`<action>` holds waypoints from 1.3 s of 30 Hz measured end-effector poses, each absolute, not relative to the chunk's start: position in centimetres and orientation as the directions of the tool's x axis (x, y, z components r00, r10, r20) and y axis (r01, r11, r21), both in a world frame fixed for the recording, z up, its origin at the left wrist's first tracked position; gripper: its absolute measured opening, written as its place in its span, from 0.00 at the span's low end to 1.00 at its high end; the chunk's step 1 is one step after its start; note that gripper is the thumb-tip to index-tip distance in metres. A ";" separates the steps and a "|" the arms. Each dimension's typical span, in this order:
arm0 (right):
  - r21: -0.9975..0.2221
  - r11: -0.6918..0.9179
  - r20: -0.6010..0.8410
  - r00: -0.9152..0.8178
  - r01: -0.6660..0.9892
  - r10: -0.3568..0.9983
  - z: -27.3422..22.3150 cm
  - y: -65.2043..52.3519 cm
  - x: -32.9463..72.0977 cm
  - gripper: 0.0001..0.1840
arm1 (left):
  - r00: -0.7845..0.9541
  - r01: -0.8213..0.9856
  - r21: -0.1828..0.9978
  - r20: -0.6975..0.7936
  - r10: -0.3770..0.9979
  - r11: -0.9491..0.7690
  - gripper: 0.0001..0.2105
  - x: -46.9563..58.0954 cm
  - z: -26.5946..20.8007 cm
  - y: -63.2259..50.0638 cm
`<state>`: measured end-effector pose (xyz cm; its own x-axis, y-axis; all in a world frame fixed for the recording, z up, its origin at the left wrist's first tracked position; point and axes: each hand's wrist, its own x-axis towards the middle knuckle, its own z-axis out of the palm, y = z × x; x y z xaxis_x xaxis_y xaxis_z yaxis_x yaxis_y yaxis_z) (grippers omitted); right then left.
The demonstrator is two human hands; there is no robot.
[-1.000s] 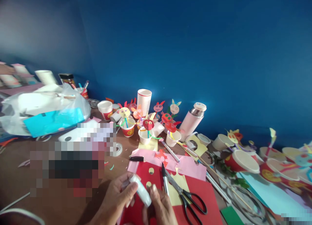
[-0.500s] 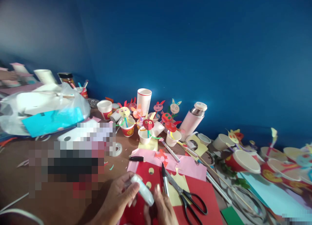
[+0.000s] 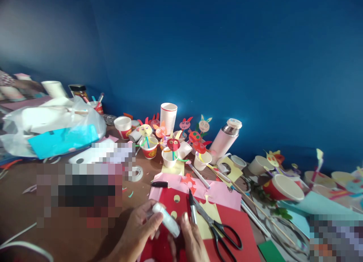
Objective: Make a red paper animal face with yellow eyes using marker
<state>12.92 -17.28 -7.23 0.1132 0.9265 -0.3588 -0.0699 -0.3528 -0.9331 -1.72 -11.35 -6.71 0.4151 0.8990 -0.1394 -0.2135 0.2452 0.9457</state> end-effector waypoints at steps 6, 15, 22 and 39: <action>-0.988 -0.155 -0.152 0.085 0.023 0.985 -6.6 -17.1 12.8 0.29 | 0.424 -0.191 0.956 -0.125 0.897 0.223 0.23 -1.9 -7.3 -11.0; -0.891 -0.378 -0.398 0.033 -0.252 0.917 -9.6 -16.8 12.9 0.39 | 0.427 -0.207 0.951 -0.121 0.896 0.228 0.24 -1.9 -6.7 -11.1; -0.959 0.087 0.008 0.285 -0.268 0.959 -8.2 -17.1 10.8 0.30 | 0.458 -0.369 0.807 -0.273 0.846 0.461 0.23 -1.0 -7.3 -11.3; -0.888 -0.024 0.135 0.310 0.459 0.941 -6.5 -16.1 12.8 0.17 | 0.607 0.256 0.321 0.680 0.410 -0.912 0.09 -6.7 -16.1 -12.7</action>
